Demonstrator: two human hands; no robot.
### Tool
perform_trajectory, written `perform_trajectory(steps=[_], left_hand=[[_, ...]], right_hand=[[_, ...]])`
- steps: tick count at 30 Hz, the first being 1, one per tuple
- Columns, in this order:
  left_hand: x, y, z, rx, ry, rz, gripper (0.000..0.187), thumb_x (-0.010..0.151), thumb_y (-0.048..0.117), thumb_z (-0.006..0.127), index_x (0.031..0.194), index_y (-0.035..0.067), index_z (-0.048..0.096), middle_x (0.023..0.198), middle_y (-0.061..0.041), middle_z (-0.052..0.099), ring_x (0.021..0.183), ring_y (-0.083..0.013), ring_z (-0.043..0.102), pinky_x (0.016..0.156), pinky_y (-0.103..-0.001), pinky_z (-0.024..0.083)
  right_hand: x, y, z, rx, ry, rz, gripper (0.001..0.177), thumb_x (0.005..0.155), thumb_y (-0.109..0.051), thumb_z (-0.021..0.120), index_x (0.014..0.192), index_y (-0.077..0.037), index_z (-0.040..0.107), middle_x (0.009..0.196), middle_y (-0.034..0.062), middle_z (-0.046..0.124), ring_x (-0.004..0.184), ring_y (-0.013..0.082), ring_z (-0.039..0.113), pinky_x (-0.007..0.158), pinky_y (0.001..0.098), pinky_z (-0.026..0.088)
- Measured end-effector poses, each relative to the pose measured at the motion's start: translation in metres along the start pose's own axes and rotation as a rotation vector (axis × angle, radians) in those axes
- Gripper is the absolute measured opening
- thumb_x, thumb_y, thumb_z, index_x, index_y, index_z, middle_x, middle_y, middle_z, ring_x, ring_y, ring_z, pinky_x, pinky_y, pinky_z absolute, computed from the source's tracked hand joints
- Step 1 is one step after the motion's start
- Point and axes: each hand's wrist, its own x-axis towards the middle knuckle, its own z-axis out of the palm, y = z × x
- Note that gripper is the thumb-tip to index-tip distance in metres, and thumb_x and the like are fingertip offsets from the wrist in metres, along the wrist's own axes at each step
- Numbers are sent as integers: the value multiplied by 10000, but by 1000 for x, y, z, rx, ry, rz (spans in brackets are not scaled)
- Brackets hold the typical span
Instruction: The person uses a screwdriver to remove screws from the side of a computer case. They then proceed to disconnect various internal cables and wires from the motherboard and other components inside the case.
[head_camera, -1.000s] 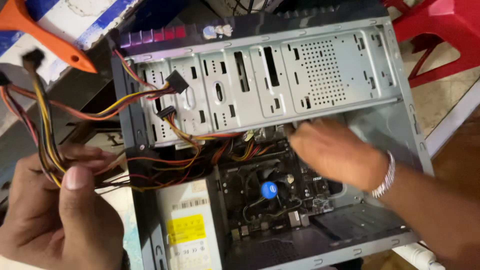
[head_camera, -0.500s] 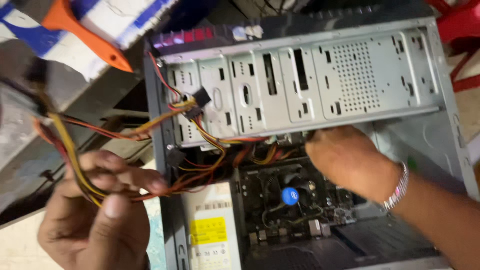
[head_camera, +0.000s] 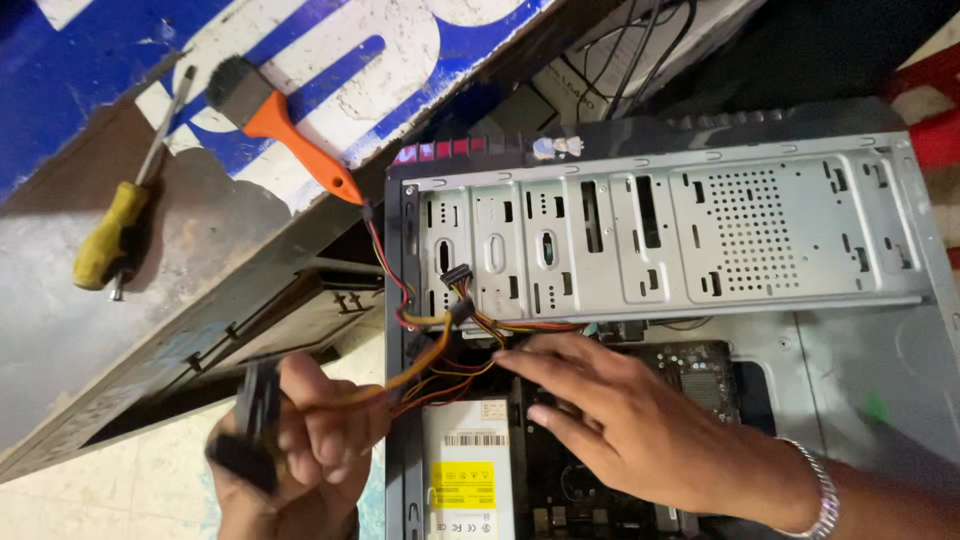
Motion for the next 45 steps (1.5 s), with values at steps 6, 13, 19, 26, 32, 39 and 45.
perform_trajectory(steps=[6,13,19,26,32,39,45], left_hand=[[-13,-4,-7,31,-23,100,631,984,57,886,1473,-123,530,1249,-348,766,1355,-332,706,637,-102,405],[2,0,-3,146,57,362,131,1006,12,738,1084,81,659,1718,-274,505,1508,-479,632,1344,-691,532],[-3,-4,-22,149,61,389,88,1112,34,683,1178,70,637,1606,-254,607,1531,-519,627,1362,-728,542],[-20,30,-4,-318,-29,152,141,1104,-117,660,1078,17,693,1149,-106,607,984,-275,618,862,-383,659],[-12,9,-21,23,100,303,105,1115,-21,635,1166,60,680,1259,-166,618,1145,-380,709,921,-426,716],[-6,9,25,202,189,356,49,1093,-44,645,1087,-13,683,1140,-206,669,1065,-447,796,927,-487,783],[-20,7,46,307,102,362,82,1097,43,680,1048,5,626,1093,-188,662,984,-383,780,928,-462,753]], right_hand=[[-5,7,14,157,-120,144,645,1094,-123,654,1712,-79,472,1731,171,547,1597,350,535,1333,508,394],[-8,-6,-28,594,228,156,384,1032,-24,734,1416,-20,752,1207,128,853,624,90,748,476,139,667],[-41,43,-97,659,688,255,278,1112,-59,684,1388,-85,699,1326,118,776,855,103,753,692,155,655],[-69,84,-132,388,952,544,240,1268,-276,560,1494,-319,626,1429,-112,708,1054,-48,704,846,68,578],[-35,33,-115,-662,493,178,343,1206,266,749,1547,246,778,1611,460,641,1108,445,726,824,432,640],[-28,-10,-45,-1050,-40,-612,334,944,85,851,1261,-21,841,1295,167,847,1184,258,812,1165,311,633],[-11,25,5,-1004,-456,-49,860,713,211,781,1530,84,544,1545,392,533,350,199,694,302,400,636]])
